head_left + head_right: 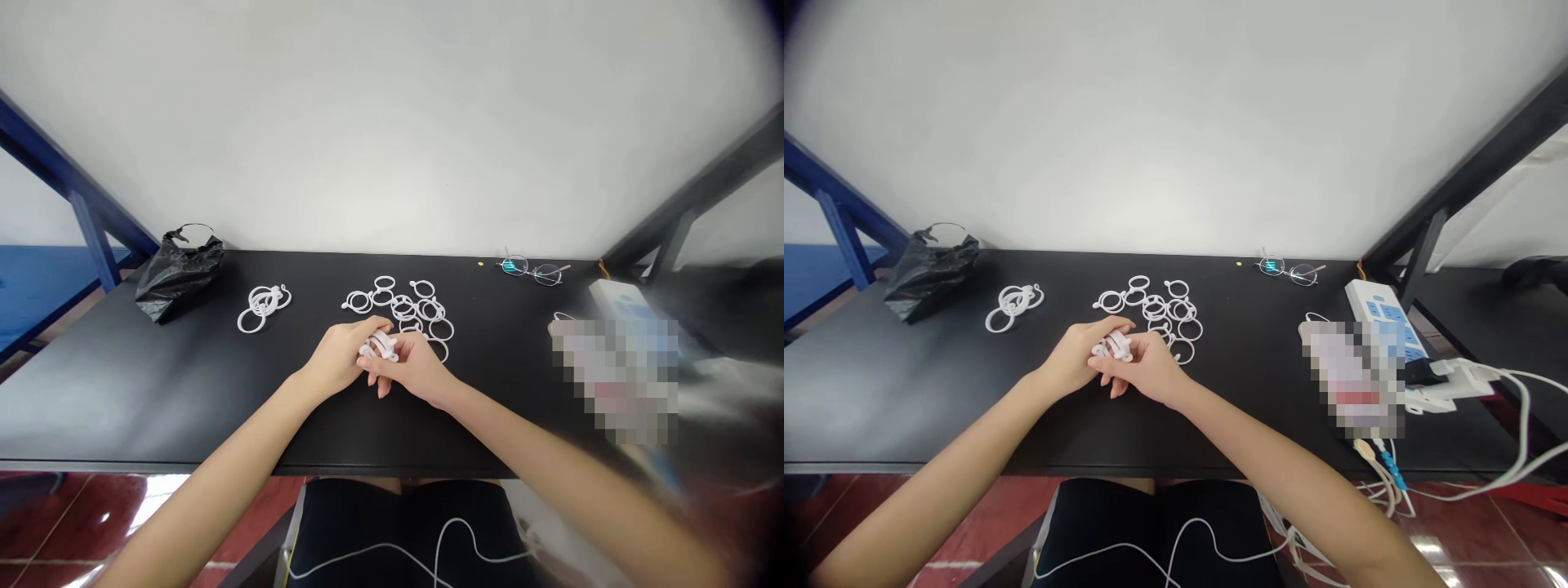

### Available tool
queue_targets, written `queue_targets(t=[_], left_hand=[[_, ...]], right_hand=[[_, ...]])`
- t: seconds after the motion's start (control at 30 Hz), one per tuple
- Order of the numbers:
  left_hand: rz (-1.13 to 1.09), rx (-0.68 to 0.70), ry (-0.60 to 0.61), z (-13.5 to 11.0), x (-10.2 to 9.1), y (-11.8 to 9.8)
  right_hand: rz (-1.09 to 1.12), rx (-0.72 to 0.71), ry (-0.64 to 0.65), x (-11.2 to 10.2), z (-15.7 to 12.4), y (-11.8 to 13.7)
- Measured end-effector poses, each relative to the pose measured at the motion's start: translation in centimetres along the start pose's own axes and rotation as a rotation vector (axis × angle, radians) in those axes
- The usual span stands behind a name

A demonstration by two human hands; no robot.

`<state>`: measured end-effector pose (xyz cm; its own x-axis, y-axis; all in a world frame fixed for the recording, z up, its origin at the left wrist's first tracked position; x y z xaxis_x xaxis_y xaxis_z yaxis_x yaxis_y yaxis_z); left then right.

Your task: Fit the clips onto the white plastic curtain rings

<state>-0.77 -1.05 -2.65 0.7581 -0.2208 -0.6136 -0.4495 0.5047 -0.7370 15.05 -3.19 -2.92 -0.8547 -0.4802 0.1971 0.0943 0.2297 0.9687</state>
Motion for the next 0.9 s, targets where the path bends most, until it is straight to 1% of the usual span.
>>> queue_targets(t=[0.07,0.13,0.2,0.27,0.37,0.43,0.5,0.57,0.63,0.73,0.8,0.9], left_hand=[[-0.041,-0.035,0.032,0.3,-0.4,0.4],[-0.156,-0.055,0.017,0.6,-0.8,0.5],[-0.266,-0.052,0.03,0.7,-1.0,0.5],[-0.296,-0.041,0.093,0.6,-0.8,0.4],[-0.187,0.0,0.191,0.3,-0.3,0.3],[-0.098,0.032,0.205,0.1,-0.1,0.4],[-0.026,0.051,0.182,0.1,-0.3,0.5],[0.016,0.074,0.133,0.2,-0.5,0.9],[0.014,0.109,0.046,0.3,-0.7,1.3],[-0.08,0.111,-0.079,0.4,-0.4,1.7],[-0.192,0.075,-0.085,0.4,0.0,1.7],[-0.351,0.031,-0.042,0.3,0.4,0.9]], right_hand=[[0.053,0.01,0.06,0.1,-0.1,0.2],[0.116,0.028,0.156,0.0,-0.2,0.6],[0.149,0.039,0.183,-0.2,-0.2,0.8],[0.156,0.056,0.192,-0.3,-0.1,0.7],[0.151,0.113,0.209,-0.3,0.1,0.1],[0.144,0.146,0.186,-0.1,0.2,-0.3],[0.136,0.149,0.136,0.1,0.3,-0.3],[0.118,0.108,0.091,0.5,0.2,-0.2],[0.067,0.019,0.053,0.9,-0.1,-0.1],[-0.089,-0.137,0.008,1.5,-0.8,0.0],[-0.205,-0.223,0.006,1.7,-1.3,-0.1],[-0.293,-0.322,0.002,1.8,-1.8,-0.3]])
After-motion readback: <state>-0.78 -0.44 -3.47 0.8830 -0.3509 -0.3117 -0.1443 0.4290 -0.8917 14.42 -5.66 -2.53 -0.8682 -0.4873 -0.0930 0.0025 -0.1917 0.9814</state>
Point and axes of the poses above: each hand's wrist, its own z-axis towards the middle knuckle, its own x-axis out of the palm, y = z × x, the point moved 1 cm from there along z, towards the middle knuckle, and after that the axes turned 3 degrees about x, right-handed, at the moved point
